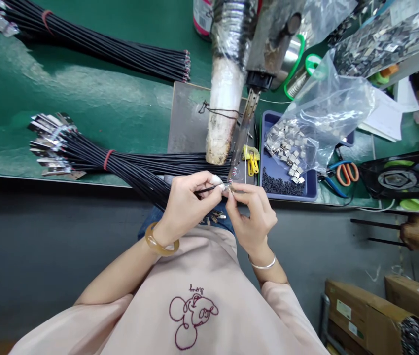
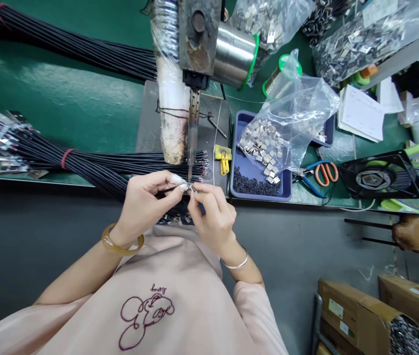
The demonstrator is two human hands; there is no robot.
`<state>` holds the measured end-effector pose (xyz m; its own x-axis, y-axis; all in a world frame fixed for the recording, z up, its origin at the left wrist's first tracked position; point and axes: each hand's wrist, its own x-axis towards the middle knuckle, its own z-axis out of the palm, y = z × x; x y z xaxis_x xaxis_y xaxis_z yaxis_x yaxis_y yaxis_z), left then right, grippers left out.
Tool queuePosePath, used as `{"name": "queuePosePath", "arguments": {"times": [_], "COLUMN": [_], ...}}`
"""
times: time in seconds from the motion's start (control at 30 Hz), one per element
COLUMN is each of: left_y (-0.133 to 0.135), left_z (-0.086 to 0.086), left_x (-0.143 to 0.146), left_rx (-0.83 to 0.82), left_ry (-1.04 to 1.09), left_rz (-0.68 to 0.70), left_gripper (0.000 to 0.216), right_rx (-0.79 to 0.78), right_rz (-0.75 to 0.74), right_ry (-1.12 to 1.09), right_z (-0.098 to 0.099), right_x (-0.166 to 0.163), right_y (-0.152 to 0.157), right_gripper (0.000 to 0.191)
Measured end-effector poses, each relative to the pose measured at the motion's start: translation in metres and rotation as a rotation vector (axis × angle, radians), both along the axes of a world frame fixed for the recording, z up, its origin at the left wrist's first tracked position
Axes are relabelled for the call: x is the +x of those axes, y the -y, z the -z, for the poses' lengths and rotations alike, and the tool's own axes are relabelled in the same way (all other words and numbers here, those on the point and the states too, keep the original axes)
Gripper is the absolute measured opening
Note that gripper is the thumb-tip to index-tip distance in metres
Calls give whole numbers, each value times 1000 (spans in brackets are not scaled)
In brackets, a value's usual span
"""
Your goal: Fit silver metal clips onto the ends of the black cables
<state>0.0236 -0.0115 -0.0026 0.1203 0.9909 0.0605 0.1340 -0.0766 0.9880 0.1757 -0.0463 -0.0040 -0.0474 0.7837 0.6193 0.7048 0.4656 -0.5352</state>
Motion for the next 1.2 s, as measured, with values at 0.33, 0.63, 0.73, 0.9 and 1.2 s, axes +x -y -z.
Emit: {"name": "queuePosePath", "arguments": {"times": [0.33,0.63,0.73,0.9,1.2], "left_y": [4,2,2,2,4], "left_z": [-3,3,2,1,1], "left_x": [1,6,4,5,10], "left_rx": [-2,94,67,56,40], "left_ry": [51,-88,-40,-40,-50], "left_rz": [6,-40,-11,-11,-86], "left_gripper": [7,11,11,10,10], "right_rx": [-261,-113,-205,-264,-219], "right_rz": [-72,-21,-29,-70,-58], "right_ry": [-335,-177,-266,-355,-299], "right_z": [-1,8,8,8,7], "right_x": [0,0,1,2,1], "right_y": [-4,-9,-10,-9,-11], "right_gripper": [10,13,10,9,10]}}
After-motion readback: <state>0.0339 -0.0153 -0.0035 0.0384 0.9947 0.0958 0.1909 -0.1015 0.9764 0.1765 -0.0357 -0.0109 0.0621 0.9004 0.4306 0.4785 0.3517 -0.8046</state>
